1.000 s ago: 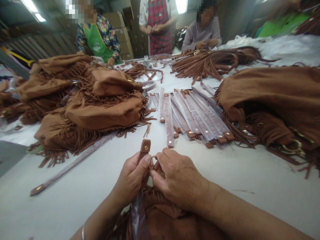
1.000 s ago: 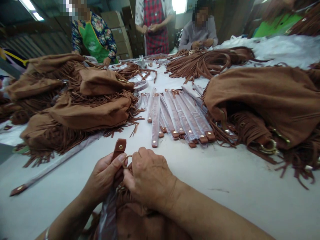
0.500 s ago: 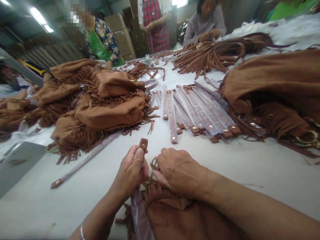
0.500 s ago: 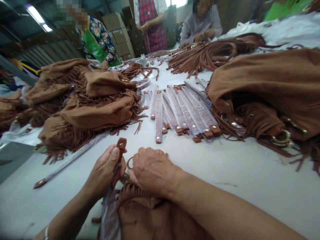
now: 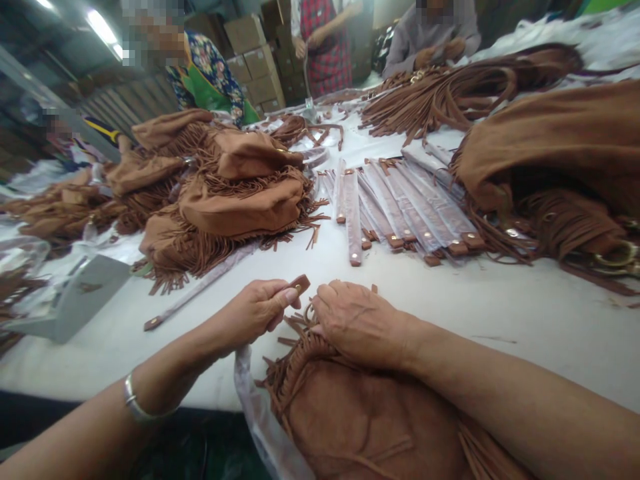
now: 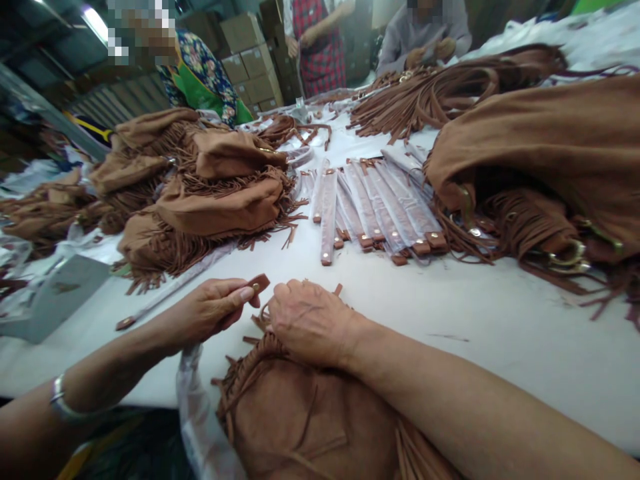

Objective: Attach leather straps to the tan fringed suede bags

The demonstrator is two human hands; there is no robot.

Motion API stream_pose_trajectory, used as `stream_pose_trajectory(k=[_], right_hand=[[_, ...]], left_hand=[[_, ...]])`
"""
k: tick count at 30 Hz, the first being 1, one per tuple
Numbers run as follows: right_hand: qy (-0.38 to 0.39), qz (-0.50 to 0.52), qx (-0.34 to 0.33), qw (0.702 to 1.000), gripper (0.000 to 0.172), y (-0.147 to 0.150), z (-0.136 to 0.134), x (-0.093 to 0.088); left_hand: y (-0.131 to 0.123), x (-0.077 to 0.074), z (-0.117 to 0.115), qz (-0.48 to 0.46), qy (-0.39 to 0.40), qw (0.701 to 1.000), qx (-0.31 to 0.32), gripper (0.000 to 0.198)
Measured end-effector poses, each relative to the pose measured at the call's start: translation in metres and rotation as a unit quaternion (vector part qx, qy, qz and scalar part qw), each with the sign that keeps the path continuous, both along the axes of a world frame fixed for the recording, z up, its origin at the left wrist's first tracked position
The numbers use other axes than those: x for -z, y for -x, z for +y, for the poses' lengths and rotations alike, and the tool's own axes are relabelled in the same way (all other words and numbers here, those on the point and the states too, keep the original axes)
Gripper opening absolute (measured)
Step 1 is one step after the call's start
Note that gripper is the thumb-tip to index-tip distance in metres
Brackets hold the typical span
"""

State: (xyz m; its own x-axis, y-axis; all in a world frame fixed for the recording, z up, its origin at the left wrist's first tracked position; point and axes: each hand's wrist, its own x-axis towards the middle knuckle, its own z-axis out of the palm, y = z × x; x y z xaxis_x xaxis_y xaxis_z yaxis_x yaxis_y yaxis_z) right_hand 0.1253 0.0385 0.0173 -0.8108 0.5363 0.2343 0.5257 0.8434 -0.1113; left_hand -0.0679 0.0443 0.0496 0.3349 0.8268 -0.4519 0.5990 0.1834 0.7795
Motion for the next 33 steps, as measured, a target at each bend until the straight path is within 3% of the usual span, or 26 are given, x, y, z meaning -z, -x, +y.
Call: stream_pose_trajectory(k=[4,8,13,17,21,26,33], right_hand=[[0.014,-0.004,0.000,1.000,0.027,0.001,0.001,0.003],[0.077,0.012,0.076,0.994,0.025,-0.002,0.002,0.001],[0.152,0.133,0.104,0.974,0.019,-0.012,0.001,0.000],[0.145,0.233,0.114,0.955,0.019,-0.017,0.001,0.007],[0.143,0.281,0.113,0.942,0.025,-0.019,0.003,0.011],[0.122,0.247,0.127,0.953,0.025,-0.019,0.005,0.011],[0.092,0.104,0.112,0.984,0.028,-0.019,0.005,0.008]], left_hand=[[-0.015,0.006,-0.005,-0.078,-0.008,0.996,0.046,0.030],[-0.020,0.012,-0.006,-0.096,-0.014,0.995,0.024,0.031],[-0.017,0.009,0.005,-0.160,0.015,0.986,0.037,0.024],[-0.020,0.004,0.016,-0.181,0.060,0.980,0.051,0.024],[-0.025,0.002,0.021,-0.170,0.040,0.984,0.035,0.029],[-0.030,0.004,0.022,-0.153,0.075,0.985,0.015,0.034],[-0.036,0.013,0.017,-0.157,0.096,0.983,0.009,0.038]])
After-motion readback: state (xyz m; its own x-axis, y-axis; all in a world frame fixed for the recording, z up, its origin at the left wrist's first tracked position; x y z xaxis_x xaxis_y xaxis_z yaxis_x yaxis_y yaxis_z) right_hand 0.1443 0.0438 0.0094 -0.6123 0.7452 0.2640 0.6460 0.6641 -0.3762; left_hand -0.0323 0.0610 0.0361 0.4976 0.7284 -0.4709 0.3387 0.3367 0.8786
